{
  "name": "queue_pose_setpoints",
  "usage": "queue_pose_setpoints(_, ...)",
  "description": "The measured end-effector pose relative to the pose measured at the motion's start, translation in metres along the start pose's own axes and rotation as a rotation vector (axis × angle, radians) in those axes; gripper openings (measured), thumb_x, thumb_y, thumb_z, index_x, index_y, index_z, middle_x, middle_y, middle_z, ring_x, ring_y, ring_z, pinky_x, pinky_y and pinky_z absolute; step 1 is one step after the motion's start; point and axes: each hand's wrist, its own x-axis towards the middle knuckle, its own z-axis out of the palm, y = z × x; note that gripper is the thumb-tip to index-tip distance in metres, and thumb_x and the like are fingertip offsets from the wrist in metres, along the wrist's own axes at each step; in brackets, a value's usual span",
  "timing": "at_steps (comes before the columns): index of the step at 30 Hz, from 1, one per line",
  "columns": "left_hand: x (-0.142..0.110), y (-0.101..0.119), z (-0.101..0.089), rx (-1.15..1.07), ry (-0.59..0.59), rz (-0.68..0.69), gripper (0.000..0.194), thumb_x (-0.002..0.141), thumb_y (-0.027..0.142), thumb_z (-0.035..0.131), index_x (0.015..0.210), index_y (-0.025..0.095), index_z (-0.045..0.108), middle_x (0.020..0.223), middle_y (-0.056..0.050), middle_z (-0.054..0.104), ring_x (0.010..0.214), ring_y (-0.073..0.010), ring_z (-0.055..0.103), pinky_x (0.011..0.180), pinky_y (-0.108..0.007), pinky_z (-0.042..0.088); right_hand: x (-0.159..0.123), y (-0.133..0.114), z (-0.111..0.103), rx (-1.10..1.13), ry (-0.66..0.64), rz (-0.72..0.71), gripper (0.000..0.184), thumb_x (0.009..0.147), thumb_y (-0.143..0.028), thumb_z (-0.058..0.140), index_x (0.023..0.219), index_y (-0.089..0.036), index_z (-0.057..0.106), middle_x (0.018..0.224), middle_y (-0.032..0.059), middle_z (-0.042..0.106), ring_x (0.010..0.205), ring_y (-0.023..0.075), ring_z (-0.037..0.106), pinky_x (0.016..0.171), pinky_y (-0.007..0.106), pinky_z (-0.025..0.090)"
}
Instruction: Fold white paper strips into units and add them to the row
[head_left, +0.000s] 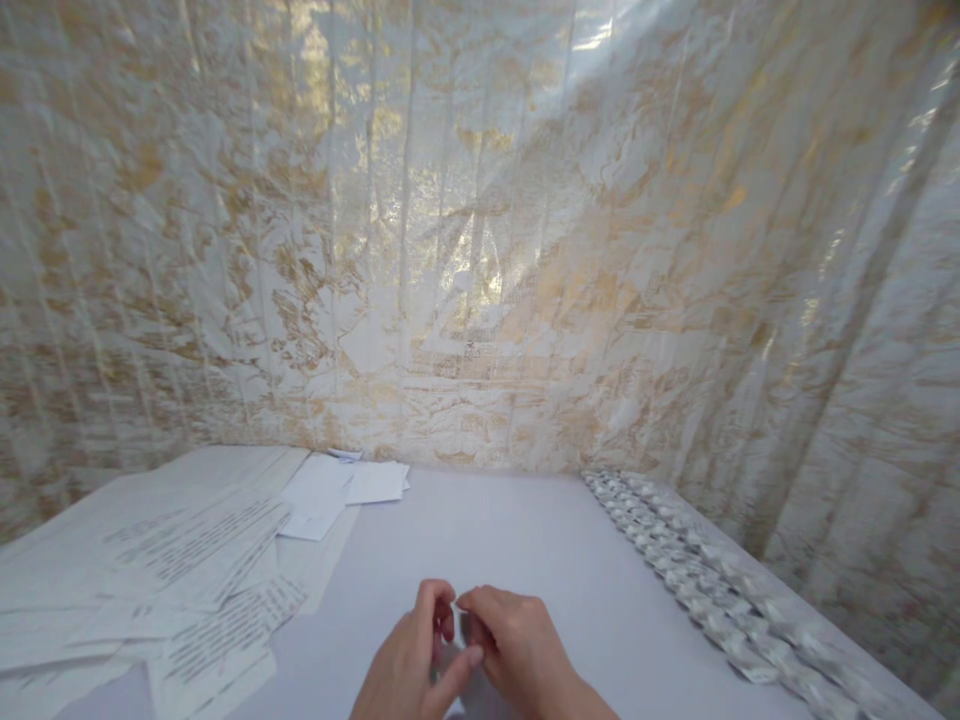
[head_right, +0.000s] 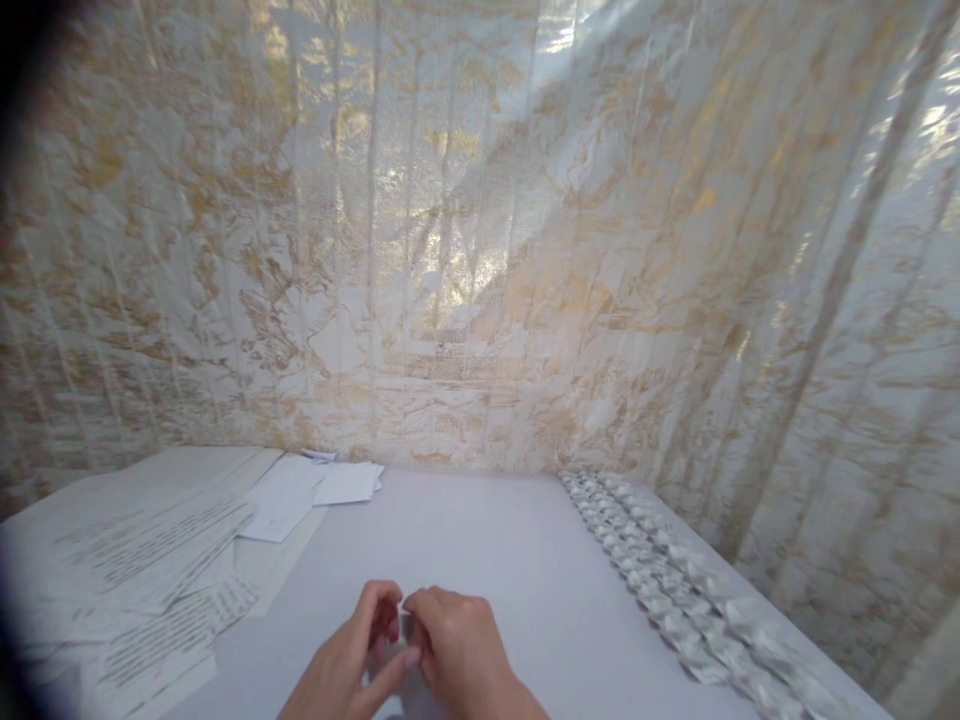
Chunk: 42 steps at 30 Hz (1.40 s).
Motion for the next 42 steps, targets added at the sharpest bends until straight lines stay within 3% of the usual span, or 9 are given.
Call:
queue_pose_setpoints(3, -0.003, 0.005, 0.008, -0.436, -0.109, -0.247, 0.02, 0.099, 0.037, 0.049, 0.112, 0.026, 0.038, 0.076, 0.007, 0.059, 0.068, -0.0162, 0.062, 0.065, -0.025, 0.046, -0.002, -0.002, -0.001, 0.114, 0.071, -0.034, 0.034, 0.078, -0.002, 0.055, 0.1, -0.019, 0.072, 0.084, 0.0042, 0.077, 0.071, 0.0176, 0.071, 0.065, 0.022, 0.047)
queue_pose_setpoints(6, -0.003, 0.012, 0.008, -0.594, -0.059, -0.281, 0.022, 0.098, 0.038, 0.048, 0.113, 0.025, 0.039, 0.079, 0.005, 0.062, 0.075, -0.0175, 0.061, 0.072, -0.028, 0.043, -0.004, -0.004, -0.002, 0.358, 0.198, -0.09, 0.033, 0.081, -0.004, 0.05, 0.099, -0.019, 0.074, 0.08, 0.0041, 0.074, 0.065, 0.0167, 0.066, 0.062, 0.023, 0.046)
queue_pose_setpoints(13, 0.002, 0.015, -0.004, -0.638, 0.056, -0.344, 0.016, 0.092, 0.028, 0.049, 0.107, 0.025, 0.044, 0.076, 0.007, 0.055, 0.077, -0.0173, 0.059, 0.076, -0.029, 0.043, -0.003, -0.006, -0.005, 0.655, 0.273, -0.139, 0.037, 0.087, -0.007, 0.05, 0.103, -0.025, 0.078, 0.081, 0.0045, 0.071, 0.074, 0.021, 0.067, 0.068, 0.03, 0.049)
queue_pose_setpoints(18, 0.001, 0.008, -0.003, -0.661, 0.089, -0.327, 0.017, 0.089, 0.025, 0.052, 0.105, 0.024, 0.049, 0.085, 0.003, 0.059, 0.083, -0.0178, 0.061, 0.082, -0.031, 0.046, -0.005, -0.002, -0.006, 0.614, 0.313, -0.199, 0.04, 0.093, -0.009, 0.052, 0.118, -0.03, 0.075, 0.092, 0.0043, 0.076, 0.083, 0.0218, 0.068, 0.075, 0.033, 0.051)
queue_pose_setpoints(24, 0.0, -0.004, 0.0, -0.635, 0.079, -0.349, 0.024, 0.09, 0.034, 0.06, 0.108, 0.022, 0.05, 0.082, 0.002, 0.062, 0.082, -0.0203, 0.064, 0.08, -0.033, 0.049, -0.006, -0.001, -0.004, 0.63, 0.314, -0.277, 0.035, 0.102, -0.017, 0.051, 0.126, -0.033, 0.071, 0.102, 0.006, 0.079, 0.092, 0.0221, 0.072, 0.081, 0.036, 0.054)
queue_pose_setpoints(31, 0.004, -0.003, -0.01, -0.556, 0.057, -0.332, 0.017, 0.089, 0.032, 0.063, 0.102, 0.023, 0.057, 0.08, 0.003, 0.062, 0.078, -0.0198, 0.061, 0.077, -0.031, 0.047, -0.006, -0.004, -0.002, 0.794, 0.287, 0.018, 0.03, 0.103, -0.043, 0.056, 0.112, -0.022, 0.075, 0.101, 0.0093, 0.075, 0.095, 0.0247, 0.07, 0.082, 0.037, 0.052)
queue_pose_setpoints(36, 0.001, 0.005, -0.013, -0.465, 0.035, -0.293, 0.014, 0.09, 0.036, 0.065, 0.097, 0.024, 0.061, 0.081, 0.003, 0.064, 0.08, -0.0203, 0.061, 0.079, -0.031, 0.046, -0.002, -0.004, -0.003, 0.795, 0.285, 0.081, 0.037, 0.095, -0.055, 0.065, 0.085, -0.021, 0.078, 0.079, 0.0037, 0.066, 0.076, 0.0209, 0.061, 0.071, 0.034, 0.047)
queue_pose_setpoints(42, 0.004, 0.008, -0.017, -0.428, 0.03, -0.324, 0.012, 0.086, 0.033, 0.065, 0.095, 0.024, 0.063, 0.078, 0.003, 0.066, 0.078, -0.0211, 0.063, 0.076, -0.03, 0.046, -0.003, -0.006, -0.004, 0.812, 0.278, 0.148, 0.041, 0.091, -0.055, 0.068, 0.07, -0.02, 0.073, 0.07, 0.0016, 0.061, 0.071, 0.0203, 0.056, 0.07, 0.034, 0.044)
